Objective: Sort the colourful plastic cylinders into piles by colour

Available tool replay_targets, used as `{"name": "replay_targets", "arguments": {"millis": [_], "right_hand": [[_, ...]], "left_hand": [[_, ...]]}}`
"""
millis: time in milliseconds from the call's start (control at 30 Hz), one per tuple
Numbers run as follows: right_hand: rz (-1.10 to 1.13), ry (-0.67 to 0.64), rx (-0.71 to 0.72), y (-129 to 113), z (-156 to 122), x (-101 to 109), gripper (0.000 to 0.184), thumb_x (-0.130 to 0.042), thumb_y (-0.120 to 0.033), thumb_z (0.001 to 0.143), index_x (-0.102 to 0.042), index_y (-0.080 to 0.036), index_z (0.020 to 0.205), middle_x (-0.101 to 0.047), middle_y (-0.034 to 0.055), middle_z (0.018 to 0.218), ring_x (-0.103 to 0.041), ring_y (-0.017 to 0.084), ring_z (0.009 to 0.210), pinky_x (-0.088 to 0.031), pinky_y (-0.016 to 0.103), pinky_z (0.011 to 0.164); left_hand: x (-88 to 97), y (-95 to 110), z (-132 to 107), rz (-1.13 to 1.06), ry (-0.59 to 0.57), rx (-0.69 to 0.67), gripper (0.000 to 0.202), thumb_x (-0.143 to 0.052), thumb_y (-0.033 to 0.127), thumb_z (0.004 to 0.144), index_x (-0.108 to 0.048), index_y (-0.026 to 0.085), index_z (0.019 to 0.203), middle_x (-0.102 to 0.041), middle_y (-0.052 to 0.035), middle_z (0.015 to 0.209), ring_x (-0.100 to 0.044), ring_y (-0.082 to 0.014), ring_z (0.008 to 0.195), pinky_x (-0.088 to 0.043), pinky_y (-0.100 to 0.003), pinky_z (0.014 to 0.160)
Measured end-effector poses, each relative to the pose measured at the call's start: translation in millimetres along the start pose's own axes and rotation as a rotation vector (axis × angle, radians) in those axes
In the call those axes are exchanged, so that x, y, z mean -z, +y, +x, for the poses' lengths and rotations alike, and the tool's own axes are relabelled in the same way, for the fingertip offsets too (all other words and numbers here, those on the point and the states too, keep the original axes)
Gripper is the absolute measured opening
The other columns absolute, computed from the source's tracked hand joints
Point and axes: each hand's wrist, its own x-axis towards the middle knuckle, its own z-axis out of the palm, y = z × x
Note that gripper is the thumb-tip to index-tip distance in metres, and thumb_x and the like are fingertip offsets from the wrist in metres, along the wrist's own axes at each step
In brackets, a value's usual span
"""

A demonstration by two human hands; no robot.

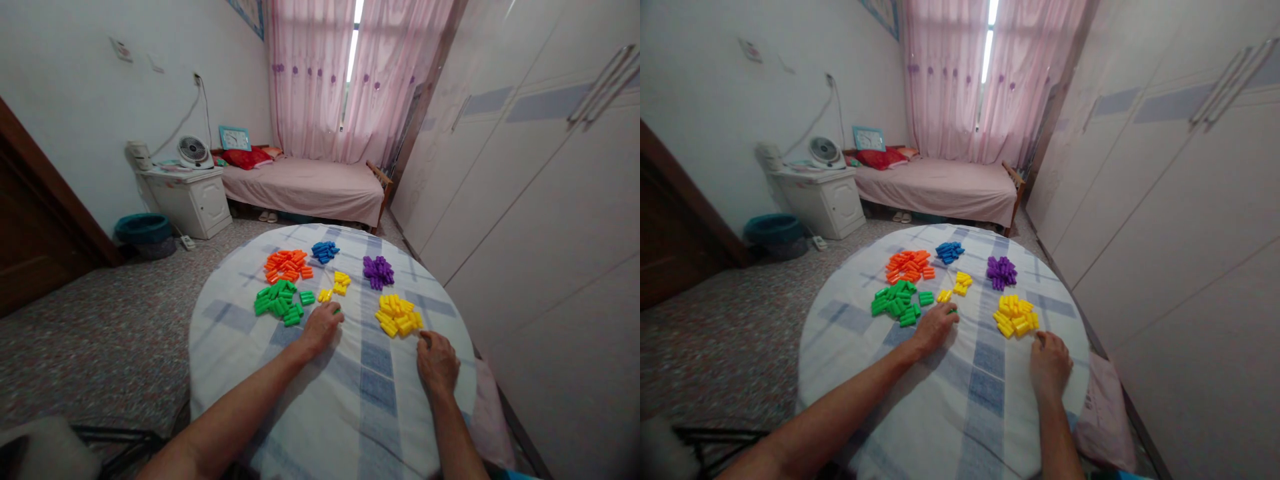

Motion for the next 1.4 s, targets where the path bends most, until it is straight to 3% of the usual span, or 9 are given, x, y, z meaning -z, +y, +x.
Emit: {"name": "replay_targets", "arguments": {"millis": [133, 300, 467, 567, 700, 867, 1033, 1167, 1400], "right_hand": [[0.006, 0.011, 0.007, 1, 1, -2, 0.027, -0.042, -0.025, 0.085, -0.062, -0.02, 0.103, -0.062, 0.0068, 0.11, -0.053, 0.022, 0.099, -0.037, 0.034, 0.081], [0.019, 0.02, 0.011, 1, 0, -1, 0.027, -0.042, -0.025, 0.085, -0.062, -0.019, 0.102, -0.062, 0.007, 0.109, -0.053, 0.023, 0.099, -0.038, 0.035, 0.081], [0.021, 0.027, 0.027, 1, -1, -1, 0.028, -0.04, -0.024, 0.085, -0.061, -0.019, 0.103, -0.062, 0.0075, 0.11, -0.054, 0.023, 0.099, -0.038, 0.035, 0.082], [0.017, 0.025, 0.031, 1, -1, -1, 0.028, -0.04, -0.024, 0.085, -0.061, -0.019, 0.102, -0.062, 0.008, 0.11, -0.054, 0.023, 0.1, -0.038, 0.036, 0.082], [0.021, 0.032, 0.035, 1, -1, -1, 0.029, -0.039, -0.025, 0.084, -0.061, -0.019, 0.102, -0.061, 0.0086, 0.11, -0.054, 0.023, 0.1, -0.038, 0.036, 0.082], [0.053, 0.045, 0.042, 4, 0, -4, 0.031, -0.038, -0.026, 0.082, -0.06, -0.018, 0.102, -0.062, 0.0091, 0.109, -0.054, 0.024, 0.099, -0.04, 0.038, 0.084], [0.19, 0.235, 0.048, 0, 2, 0, 0.036, -0.036, -0.023, 0.081, -0.059, -0.013, 0.106, -0.061, 0.0135, 0.108, -0.053, 0.025, 0.103, -0.041, 0.04, 0.09], [0.285, 0.273, 0.294, -50, 2, 7, 0.036, -0.036, -0.022, 0.084, -0.056, -0.014, 0.113, -0.058, 0.0125, 0.116, -0.049, 0.024, 0.112, -0.038, 0.042, 0.098], [0.314, -0.132, 0.655, -191, -4, -7, 0.046, -0.049, -0.015, 0.081, -0.05, -0.019, 0.126, -0.048, 0.0106, 0.132, -0.043, 0.022, 0.122, -0.038, 0.039, 0.1]], "left_hand": [[25.1, -34, -26, 0.098, 0.129, 0.142, 0.023, -0.049, 0.01, 0.083, -0.065, 0.018, 0.098, -0.055, -0.0087, 0.122, -0.048, -0.0225, 0.111, -0.042, -0.036, 0.094], [36.6, -65, -42, 0.165, 0.142, 0.24, 0.019, -0.05, 0.016, 0.083, -0.065, 0.017, 0.095, -0.057, -0.0118, 0.118, -0.049, -0.0254, 0.112, -0.043, -0.041, 0.092], [27.4, -53, -35, 0.156, 0.22, 0.187, 0.022, -0.05, 0.017, 0.083, -0.063, 0.018, 0.101, -0.054, -0.0111, 0.124, -0.041, -0.0256, 0.124, -0.036, -0.041, 0.103], [18.7, -43, -19, 0.141, 0.181, 0.157, 0.028, -0.051, 0.016, 0.082, -0.06, 0.018, 0.109, -0.052, -0.0102, 0.129, -0.037, -0.0253, 0.129, -0.033, -0.042, 0.105], [6.4, -44, -1, 0.178, 0.12, 0.222, 0.027, -0.047, 0.013, 0.085, -0.061, 0.018, 0.107, -0.057, -0.0109, 0.123, -0.038, -0.0279, 0.129, -0.031, -0.049, 0.104], [-2.0, -53, -1, 0.26, 0.2, 0.305, 0.024, -0.042, 0.012, 0.087, -0.064, 0.017, 0.097, -0.061, -0.0114, 0.112, -0.039, -0.0304, 0.126, -0.026, -0.053, 0.104], [-1.4, -52, -4, 0.278, 0.198, 0.318, 0.026, -0.041, 0.012, 0.087, -0.064, 0.017, 0.097, -0.061, -0.0117, 0.111, -0.047, -0.0285, 0.116, -0.026, -0.052, 0.103], [-0.7, -52, -4, 0.254, 0.193, 0.319, 0.025, -0.041, 0.012, 0.085, -0.063, 0.017, 0.097, -0.06, -0.0112, 0.11, -0.051, -0.0263, 0.106, -0.028, -0.05, 0.101], [0.8, -55, -6, 0.227, 0.211, 0.298, 0.023, -0.046, 0.015, 0.082, -0.062, 0.018, 0.098, -0.059, -0.0104, 0.112, -0.05, -0.0265, 0.107, -0.026, -0.05, 0.102]]}}
